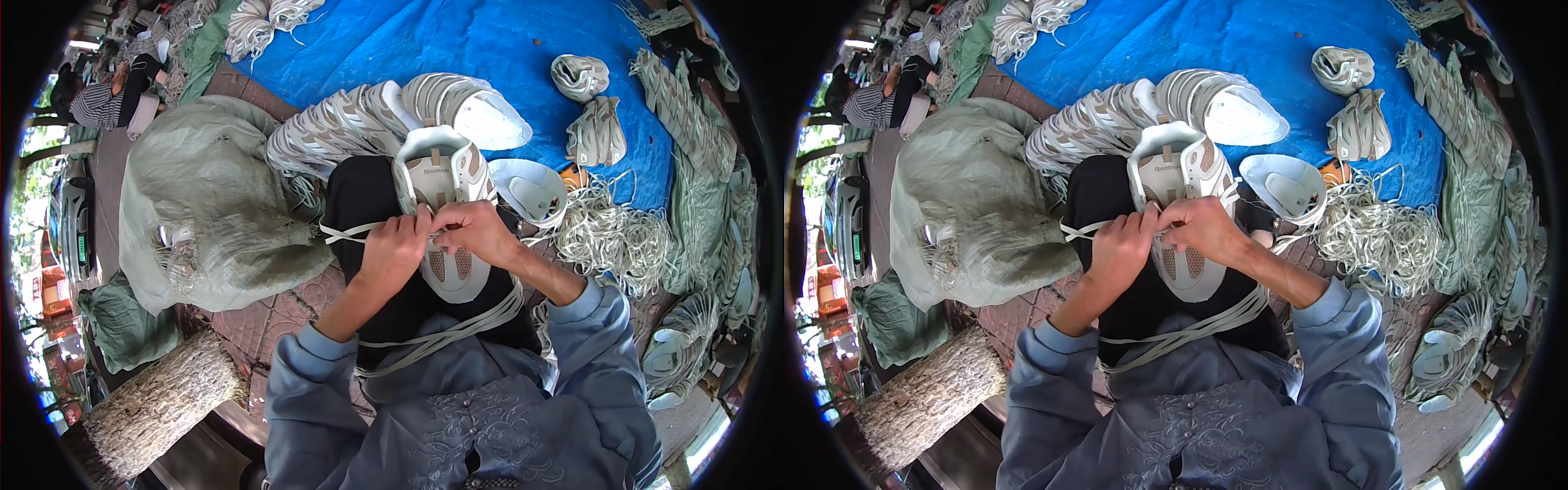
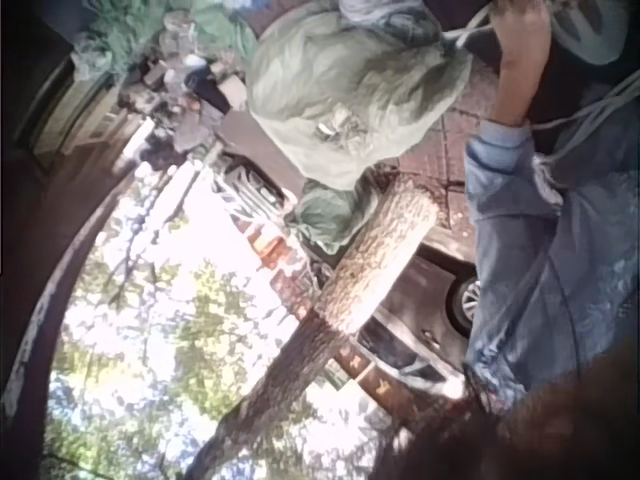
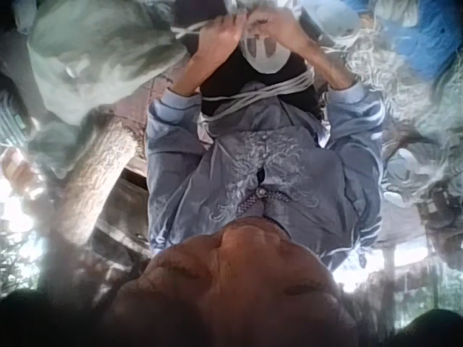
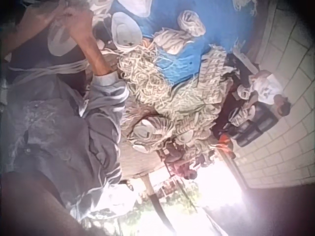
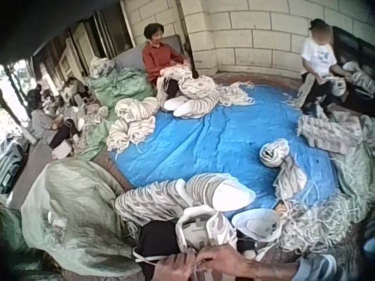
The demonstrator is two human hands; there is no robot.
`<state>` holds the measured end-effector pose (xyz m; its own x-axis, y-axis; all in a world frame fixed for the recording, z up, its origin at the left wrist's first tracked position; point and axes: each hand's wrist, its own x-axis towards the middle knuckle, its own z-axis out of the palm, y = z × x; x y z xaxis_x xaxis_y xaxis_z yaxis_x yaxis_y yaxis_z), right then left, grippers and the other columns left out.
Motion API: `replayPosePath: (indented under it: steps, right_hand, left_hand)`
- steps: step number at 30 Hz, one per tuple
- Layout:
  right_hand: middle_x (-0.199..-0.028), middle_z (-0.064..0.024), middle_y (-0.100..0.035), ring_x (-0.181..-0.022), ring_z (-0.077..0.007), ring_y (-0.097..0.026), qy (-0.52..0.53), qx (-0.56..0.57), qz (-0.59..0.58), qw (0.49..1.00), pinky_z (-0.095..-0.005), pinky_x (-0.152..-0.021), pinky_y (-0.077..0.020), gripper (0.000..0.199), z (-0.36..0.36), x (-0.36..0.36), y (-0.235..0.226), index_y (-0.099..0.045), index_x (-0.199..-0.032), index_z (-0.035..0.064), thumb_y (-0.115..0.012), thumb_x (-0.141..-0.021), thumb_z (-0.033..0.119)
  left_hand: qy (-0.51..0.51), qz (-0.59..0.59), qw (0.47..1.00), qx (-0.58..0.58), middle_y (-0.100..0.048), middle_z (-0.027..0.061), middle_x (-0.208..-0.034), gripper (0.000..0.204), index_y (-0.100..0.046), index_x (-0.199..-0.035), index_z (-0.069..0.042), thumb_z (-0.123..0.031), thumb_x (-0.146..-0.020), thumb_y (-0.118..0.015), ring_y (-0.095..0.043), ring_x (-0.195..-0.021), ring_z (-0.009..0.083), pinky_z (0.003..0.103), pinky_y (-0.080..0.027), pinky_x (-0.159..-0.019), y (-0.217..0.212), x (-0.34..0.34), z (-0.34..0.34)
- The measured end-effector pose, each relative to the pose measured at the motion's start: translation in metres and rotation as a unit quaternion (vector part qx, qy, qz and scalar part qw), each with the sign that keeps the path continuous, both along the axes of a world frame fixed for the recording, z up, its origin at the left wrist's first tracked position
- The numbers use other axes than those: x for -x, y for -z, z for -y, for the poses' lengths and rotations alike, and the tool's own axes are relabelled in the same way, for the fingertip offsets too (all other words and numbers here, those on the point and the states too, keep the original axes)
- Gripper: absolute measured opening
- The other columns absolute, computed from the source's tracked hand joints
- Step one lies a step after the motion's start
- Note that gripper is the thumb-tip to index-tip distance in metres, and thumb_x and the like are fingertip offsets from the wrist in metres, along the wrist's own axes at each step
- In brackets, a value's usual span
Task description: The person is sitting on a blue tarp outdoors, lacing a white sneaker with a long white shoelace. They repeatedly thread the lace through the eyelets, pull it tight, and adjust the tension, working on a single shoe throughout the clip.
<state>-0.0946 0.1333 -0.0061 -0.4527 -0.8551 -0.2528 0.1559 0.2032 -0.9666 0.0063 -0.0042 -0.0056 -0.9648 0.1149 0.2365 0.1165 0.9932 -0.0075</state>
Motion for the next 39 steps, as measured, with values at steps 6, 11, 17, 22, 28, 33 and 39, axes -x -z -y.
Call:
replayPosePath:
  steps: [6, 11, 17, 22, 28, 33, 39]
  right_hand:
    - [-0.074, -0.0074, -0.061, -0.055, -0.0096, -0.056, 0.027, 0.012, 0.011, 0.999, -0.0207, -0.049, -0.0424, 0.013, -0.014, 0.010, 0.011, -0.063, -0.086, -0.0029, -0.059, -0.074, 0.001]
    - [-0.072, -0.0062, -0.060, -0.049, -0.0074, -0.048, 0.069, 0.044, -0.017, 0.996, -0.0204, -0.047, -0.0386, 0.013, -0.026, 0.009, 0.018, -0.063, -0.087, -0.0020, -0.058, -0.075, 0.000]
    - [-0.068, -0.0020, -0.058, -0.047, -0.0030, -0.039, 0.177, 0.020, -0.039, 0.983, -0.0187, -0.040, -0.0316, 0.012, -0.040, 0.018, 0.016, -0.063, -0.085, 0.0003, -0.058, -0.075, -0.002]
    - [-0.067, -0.0056, -0.059, -0.052, -0.0103, -0.050, 0.150, 0.053, -0.185, 0.970, -0.0236, -0.048, -0.0411, 0.010, -0.043, 0.022, 0.040, -0.063, -0.081, 0.0018, -0.062, -0.071, 0.003]
    - [-0.070, -0.0087, -0.059, -0.062, -0.0229, -0.058, 0.113, 0.026, -0.368, 0.923, -0.0299, -0.056, -0.0462, 0.008, -0.047, 0.029, 0.033, -0.062, -0.076, 0.0037, -0.063, -0.070, 0.008]
    - [-0.062, -0.0086, -0.055, -0.057, -0.0271, -0.056, 0.070, -0.003, -0.497, 0.865, -0.0349, -0.051, -0.0455, 0.009, -0.039, 0.029, 0.036, -0.054, -0.064, 0.0060, -0.060, -0.067, 0.013]
    - [-0.058, -0.0087, -0.054, -0.050, -0.0235, -0.056, 0.011, -0.051, -0.604, 0.795, -0.0344, -0.044, -0.0448, 0.007, -0.032, 0.031, 0.028, -0.054, -0.059, 0.0048, -0.053, -0.062, 0.011]
  left_hand:
    - [-0.008, 0.206, 0.978, -0.024, -0.052, 0.0077, -0.052, 0.015, -0.055, -0.079, 0.001, -0.009, -0.068, -0.055, -0.058, -0.049, 0.0189, 0.029, -0.045, -0.044, -0.023, 0.025, 0.006]
    - [-0.110, 0.418, 0.841, -0.326, -0.056, 0.0159, -0.054, 0.014, -0.055, -0.066, 0.002, -0.011, -0.072, -0.054, -0.060, -0.052, 0.0277, 0.037, -0.047, -0.048, -0.032, 0.053, 0.017]
    - [0.074, 0.205, 0.976, 0.019, -0.054, 0.0106, -0.053, 0.006, -0.052, -0.065, -0.002, -0.007, -0.067, -0.056, -0.058, -0.054, 0.0241, 0.033, -0.046, -0.050, -0.020, 0.044, 0.000]
    - [0.188, 0.023, 0.980, 0.055, -0.050, 0.0054, -0.055, 0.009, -0.050, -0.066, -0.005, -0.008, -0.062, -0.057, -0.052, -0.053, 0.0208, 0.031, -0.043, -0.051, -0.028, 0.054, -0.005]
    - [-0.054, 0.161, 0.968, -0.182, -0.055, 0.0124, -0.058, 0.010, -0.049, -0.071, -0.004, -0.011, -0.074, -0.056, -0.057, -0.057, 0.0303, 0.040, -0.045, -0.054, -0.023, 0.062, -0.020]
    - [-0.109, 0.206, 0.953, -0.194, -0.059, 0.0140, -0.065, 0.008, -0.059, -0.076, -0.005, -0.012, -0.073, -0.055, -0.059, -0.063, 0.0314, 0.039, -0.046, -0.058, -0.020, 0.070, -0.024]
    - [-0.093, 0.231, 0.924, -0.289, -0.059, 0.0165, -0.068, 0.012, -0.062, -0.069, -0.003, -0.011, -0.068, -0.053, -0.058, -0.065, 0.0320, 0.040, -0.045, -0.061, -0.007, 0.079, -0.025]
